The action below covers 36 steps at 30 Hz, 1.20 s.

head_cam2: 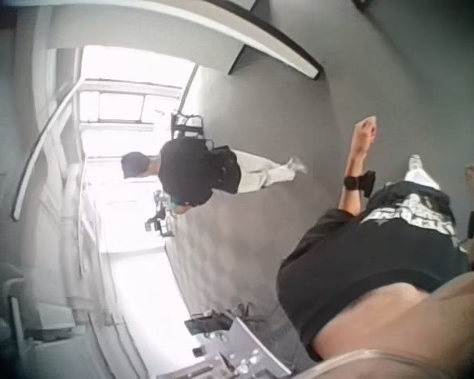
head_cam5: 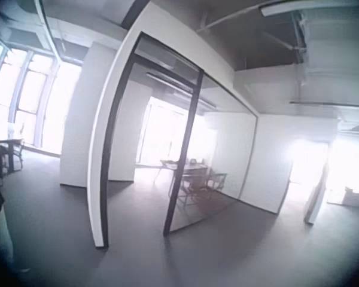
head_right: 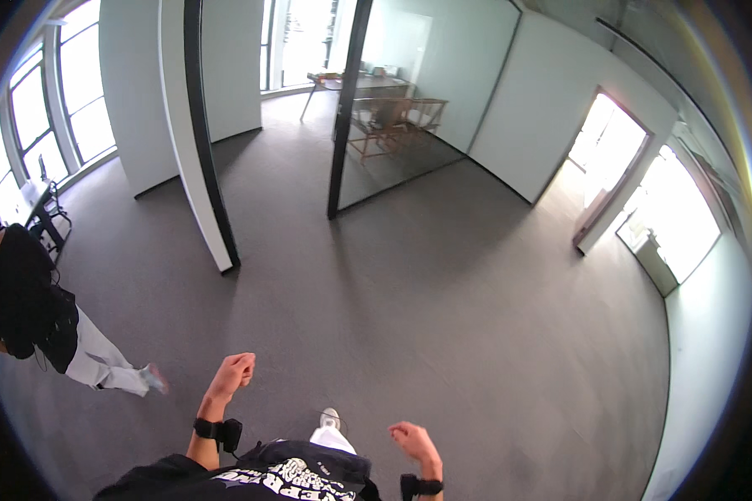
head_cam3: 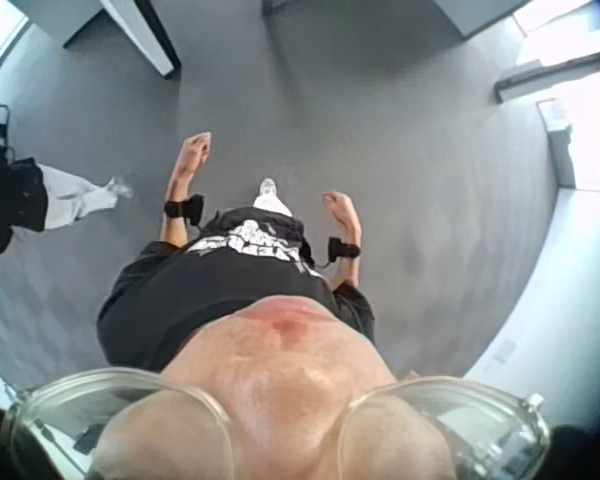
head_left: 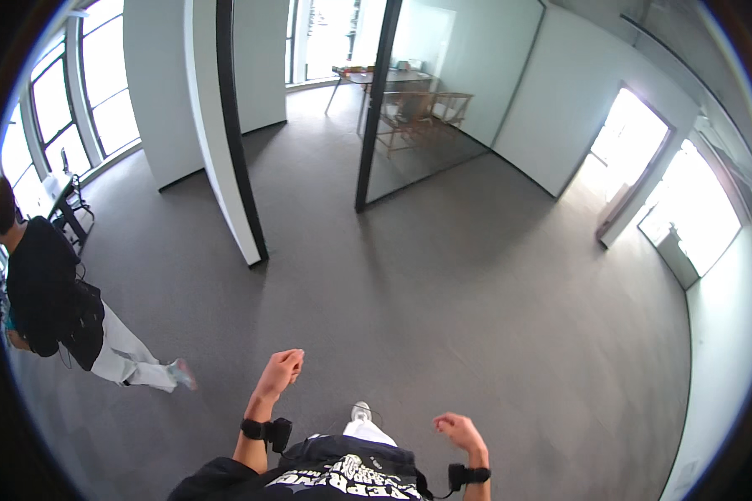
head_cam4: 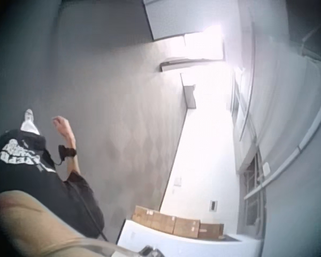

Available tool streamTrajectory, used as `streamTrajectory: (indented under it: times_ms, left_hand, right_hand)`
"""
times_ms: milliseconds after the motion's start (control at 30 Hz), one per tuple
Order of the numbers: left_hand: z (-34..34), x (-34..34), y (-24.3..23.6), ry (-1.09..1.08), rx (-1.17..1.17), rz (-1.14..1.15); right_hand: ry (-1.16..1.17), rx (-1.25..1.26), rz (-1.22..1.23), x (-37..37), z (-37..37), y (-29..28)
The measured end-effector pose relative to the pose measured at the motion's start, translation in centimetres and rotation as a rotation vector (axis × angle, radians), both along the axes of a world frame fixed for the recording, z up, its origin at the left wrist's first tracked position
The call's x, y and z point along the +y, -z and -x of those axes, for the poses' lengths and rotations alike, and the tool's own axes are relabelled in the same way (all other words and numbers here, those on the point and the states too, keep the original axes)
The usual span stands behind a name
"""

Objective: The person unscrews several screws from the back of a computer tower using a screwdriver, walks to another room to retrieve a small part, and then returns to screw it into the back of the tower.

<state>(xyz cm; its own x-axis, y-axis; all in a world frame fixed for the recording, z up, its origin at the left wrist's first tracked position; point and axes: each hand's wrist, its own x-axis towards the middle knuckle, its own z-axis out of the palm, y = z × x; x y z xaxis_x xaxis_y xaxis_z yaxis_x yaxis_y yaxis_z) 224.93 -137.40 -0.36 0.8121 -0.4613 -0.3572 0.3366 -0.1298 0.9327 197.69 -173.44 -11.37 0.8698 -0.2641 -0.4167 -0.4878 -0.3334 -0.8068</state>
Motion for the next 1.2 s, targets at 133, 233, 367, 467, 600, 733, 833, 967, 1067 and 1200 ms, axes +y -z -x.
streamTrajectory:
  times_ms: [133, 233, 367, 467, 600, 733, 833, 967, 1067, 1200]
  left_hand:
    - [-9.6, 4.2, -0.5, -0.304, -0.14, -0.045]
    - [-15.1, 6.3, 0.0, -0.544, -0.134, 0.002]
    - [-25.9, 6.2, 3.5, -0.88, -0.078, 0.011]
    - [-34.8, 5.6, 6.6, -0.84, -0.06, 0.049]
    - [-51.7, -0.5, 4.1, -0.642, -0.103, 0.078]
    - [-66.8, -7.3, 1.2, -0.39, -0.24, 0.013]
    - [-78.1, -10.6, -0.1, -0.264, -0.243, 0.031]
    - [-91.7, -11.4, 2.1, -0.507, -0.166, 0.033]
    - [-100.2, -9.2, 3.7, -0.642, -0.206, 0.017]
    - [-108.8, -5.0, 3.6, -0.842, -0.218, 0.021]
  right_hand:
    - [-0.292, -0.309, 0.243, -3.2, -22.5, -1.4]
    - [-0.474, -0.421, 0.097, -1.8, -38.1, -5.9]
    - [-0.623, -0.449, 0.086, -1.4, -55.7, -6.1]
    - [-0.634, -0.45, 0.058, -1.1, -62.4, -3.4]
    - [-0.707, -0.335, 0.09, -6.6, -73.8, -3.6]
    - [-0.528, -0.252, 0.028, -10.8, -83.8, -0.9]
    - [-0.445, -0.145, 0.019, -13.0, -92.8, -0.4]
    - [-0.508, -0.185, 0.05, -16.7, -108.7, 2.5]
    - [-0.597, -0.3, 0.098, -17.8, -123.0, 3.7]
    - [-0.827, -0.481, 0.078, -15.8, -141.7, -0.5]
